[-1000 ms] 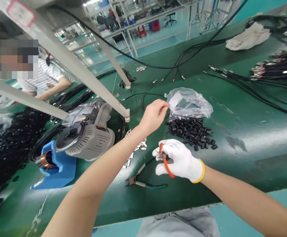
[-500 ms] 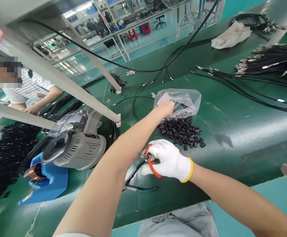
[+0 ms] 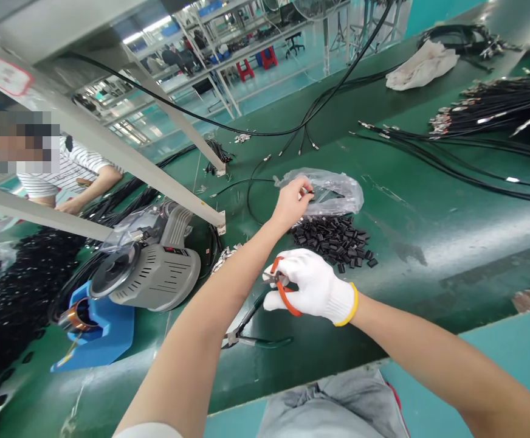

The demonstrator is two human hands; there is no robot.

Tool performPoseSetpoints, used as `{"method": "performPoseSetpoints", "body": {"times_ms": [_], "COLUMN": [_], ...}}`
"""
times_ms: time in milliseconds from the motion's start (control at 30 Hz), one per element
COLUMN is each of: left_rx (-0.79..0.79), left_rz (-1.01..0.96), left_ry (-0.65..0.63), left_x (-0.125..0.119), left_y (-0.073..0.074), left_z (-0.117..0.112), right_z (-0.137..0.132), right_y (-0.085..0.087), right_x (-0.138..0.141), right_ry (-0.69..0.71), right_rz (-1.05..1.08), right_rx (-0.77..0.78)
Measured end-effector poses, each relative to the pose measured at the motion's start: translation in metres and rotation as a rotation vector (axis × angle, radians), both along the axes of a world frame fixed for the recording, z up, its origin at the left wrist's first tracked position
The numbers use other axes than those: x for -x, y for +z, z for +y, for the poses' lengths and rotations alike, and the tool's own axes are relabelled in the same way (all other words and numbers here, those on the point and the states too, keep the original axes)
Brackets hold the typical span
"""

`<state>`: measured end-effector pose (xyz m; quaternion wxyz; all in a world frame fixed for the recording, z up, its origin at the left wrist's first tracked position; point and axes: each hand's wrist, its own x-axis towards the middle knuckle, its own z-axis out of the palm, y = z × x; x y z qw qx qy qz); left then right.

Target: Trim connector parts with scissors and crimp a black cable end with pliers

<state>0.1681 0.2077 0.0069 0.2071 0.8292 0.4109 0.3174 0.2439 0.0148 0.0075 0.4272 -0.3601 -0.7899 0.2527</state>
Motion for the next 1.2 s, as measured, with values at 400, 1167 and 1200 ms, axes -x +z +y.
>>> {"method": "performPoseSetpoints", "body": {"times_ms": [400,1167,1200], "left_rx": [0.635,0.749,0.732], "left_rz": [-0.646,-0.908,-0.906], "left_ry": [0.178,0.259,0.257], "left_x": [0.131,0.164,0.163], "left_y": [0.017,-0.015,-0.014], "left_z": [-0.171,-0.22,-0.221], "right_z": [0.005,-0.007,-0.007], "right_y": [0.024,-0.001,0.0], "right_x": [-0.009,0.017,0.017], "right_ry": [-0.181,-0.071,-0.069], "right_rz": [-0.395,-0.833,-0.837], "right_rx": [0.181,-0.03,-0.028]}}
